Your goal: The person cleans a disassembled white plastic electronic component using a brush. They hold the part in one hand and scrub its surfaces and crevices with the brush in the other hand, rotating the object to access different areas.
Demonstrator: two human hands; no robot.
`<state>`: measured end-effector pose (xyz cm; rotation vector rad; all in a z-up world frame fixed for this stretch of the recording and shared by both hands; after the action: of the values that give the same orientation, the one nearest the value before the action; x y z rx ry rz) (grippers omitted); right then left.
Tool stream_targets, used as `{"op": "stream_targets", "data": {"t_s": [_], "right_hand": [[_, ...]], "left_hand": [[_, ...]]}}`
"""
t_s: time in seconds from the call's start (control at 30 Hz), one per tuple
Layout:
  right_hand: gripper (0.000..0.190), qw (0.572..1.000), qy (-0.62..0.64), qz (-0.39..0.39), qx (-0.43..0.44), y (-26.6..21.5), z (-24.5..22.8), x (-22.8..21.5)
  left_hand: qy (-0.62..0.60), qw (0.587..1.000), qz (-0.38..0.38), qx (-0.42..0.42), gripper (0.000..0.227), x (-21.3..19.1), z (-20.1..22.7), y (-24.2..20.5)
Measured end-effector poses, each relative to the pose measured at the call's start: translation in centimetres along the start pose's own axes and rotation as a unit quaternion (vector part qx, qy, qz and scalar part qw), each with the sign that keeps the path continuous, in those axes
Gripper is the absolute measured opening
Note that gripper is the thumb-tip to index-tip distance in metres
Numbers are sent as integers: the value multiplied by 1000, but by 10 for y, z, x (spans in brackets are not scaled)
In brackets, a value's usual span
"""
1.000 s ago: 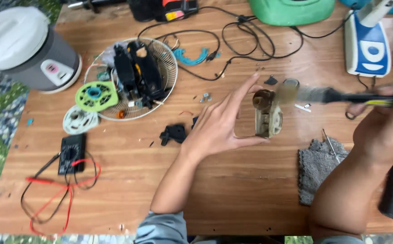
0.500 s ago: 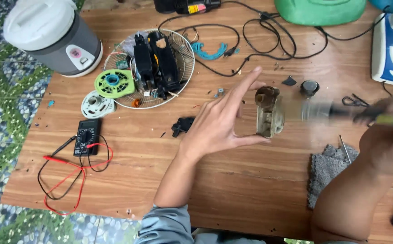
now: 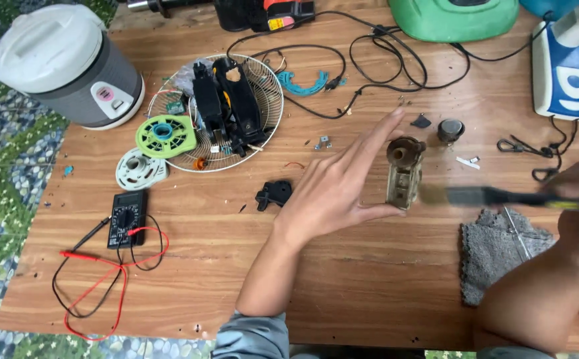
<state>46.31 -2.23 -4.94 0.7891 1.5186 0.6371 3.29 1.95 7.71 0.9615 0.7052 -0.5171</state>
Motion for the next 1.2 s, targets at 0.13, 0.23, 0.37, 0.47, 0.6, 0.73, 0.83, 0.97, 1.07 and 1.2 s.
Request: {"op": "stream_targets", "data": {"t_s": [0.13,0.23,0.37,0.47,0.6,0.73,0.83,0.97,1.07,1.2], "right_hand": [[42,848,527,-33,43,7,-95,-55],[54,895,445,-2,20,31,-141,-83],[42,826,559,3,69,24,-121,-68],[30,839,539,-69,33,37,-148,-76],[46,867,495,-23,49,37,-138,-81],[50,857,506,59,77,43,-154,-81],[42,840,538,-2,71,45,-153,-75],[46,876,469,92,60,59,-187,-92],[38,853,509,75,85,64,-184,-86],[37,880,467,40,80,69,-190,-83]], "left_hand": [[-10,1000,-1,-2,124,-2,0,3],[-1,1000,16,8,124,-3,0,2],[3,1000,25,12,122,-4,-2,1],[14,999,21,21,121,0,-1,0],[19,999,38,27,124,0,-5,-1],[30,999,31,8,128,8,-19,-2],[14,1000,9,-12,127,-3,-16,1],[22,999,5,-24,134,-1,-21,2],[6,999,-11,-49,132,1,-26,2],[45,998,-15,-53,138,3,-29,4]]}}
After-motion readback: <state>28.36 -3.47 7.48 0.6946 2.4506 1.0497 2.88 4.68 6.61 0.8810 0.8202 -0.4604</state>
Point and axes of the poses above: each hand's wrist, its own y-axis towards the middle knuckle, its own x-axis out of the palm, z = x × y, the point moved 9 cm from there along y, towards the middle knuckle, and after that the axes turned 1 degree about x, right-handed, at the moved point
